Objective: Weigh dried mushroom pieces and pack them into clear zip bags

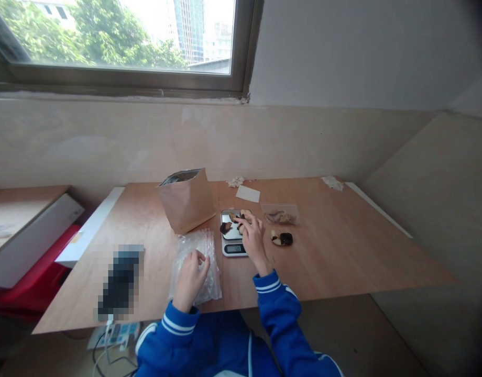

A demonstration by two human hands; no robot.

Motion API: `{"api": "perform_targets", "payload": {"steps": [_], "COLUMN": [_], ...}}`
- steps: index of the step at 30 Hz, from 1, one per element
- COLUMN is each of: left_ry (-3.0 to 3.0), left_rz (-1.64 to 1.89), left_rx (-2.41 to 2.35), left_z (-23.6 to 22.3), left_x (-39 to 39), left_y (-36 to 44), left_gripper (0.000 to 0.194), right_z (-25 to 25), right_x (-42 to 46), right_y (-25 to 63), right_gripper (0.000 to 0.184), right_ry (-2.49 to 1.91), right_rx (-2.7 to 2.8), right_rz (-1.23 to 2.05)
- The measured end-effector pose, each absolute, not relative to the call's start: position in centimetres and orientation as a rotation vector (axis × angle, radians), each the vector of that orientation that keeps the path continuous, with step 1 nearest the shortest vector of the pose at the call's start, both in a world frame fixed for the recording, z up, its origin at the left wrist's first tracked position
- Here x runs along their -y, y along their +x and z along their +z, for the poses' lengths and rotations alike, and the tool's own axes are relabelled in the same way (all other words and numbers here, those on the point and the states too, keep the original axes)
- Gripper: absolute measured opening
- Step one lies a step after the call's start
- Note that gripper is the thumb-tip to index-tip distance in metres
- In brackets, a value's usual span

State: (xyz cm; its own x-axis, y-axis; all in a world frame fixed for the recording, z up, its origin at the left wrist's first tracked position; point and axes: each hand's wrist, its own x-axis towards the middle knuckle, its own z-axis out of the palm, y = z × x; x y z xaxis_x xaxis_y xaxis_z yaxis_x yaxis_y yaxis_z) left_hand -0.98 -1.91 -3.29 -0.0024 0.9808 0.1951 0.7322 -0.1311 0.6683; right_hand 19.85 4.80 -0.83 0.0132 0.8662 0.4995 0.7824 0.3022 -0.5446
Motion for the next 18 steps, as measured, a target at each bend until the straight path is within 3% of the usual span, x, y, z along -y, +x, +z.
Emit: {"api": "perform_targets", "payload": {"steps": [8, 13, 18], "left_ry": [1.99, 2.064, 2.114], "left_rz": [0.772, 0.617, 0.508], "left_rx": [-1.791, -1.878, -1.944], "left_z": [-3.8, -3.6, -3.6], "left_x": [2.2, 2.7, 2.7], "left_y": [-0.3, 0.0, 0.4], "left_gripper": [0.028, 0.031, 0.017], "right_z": [-0.6, -0.6, 0.7], "right_x": [-7.5, -7.8, -6.0], "right_y": [19.1, 20.3, 20.4], "right_gripper": [0.056, 0.046, 0.047], "right_ry": [-1.462, -1.516, -1.47], "right_rx": [2.302, 2.283, 2.071], "right_rz": [0.115, 0.11, 0.212]}}
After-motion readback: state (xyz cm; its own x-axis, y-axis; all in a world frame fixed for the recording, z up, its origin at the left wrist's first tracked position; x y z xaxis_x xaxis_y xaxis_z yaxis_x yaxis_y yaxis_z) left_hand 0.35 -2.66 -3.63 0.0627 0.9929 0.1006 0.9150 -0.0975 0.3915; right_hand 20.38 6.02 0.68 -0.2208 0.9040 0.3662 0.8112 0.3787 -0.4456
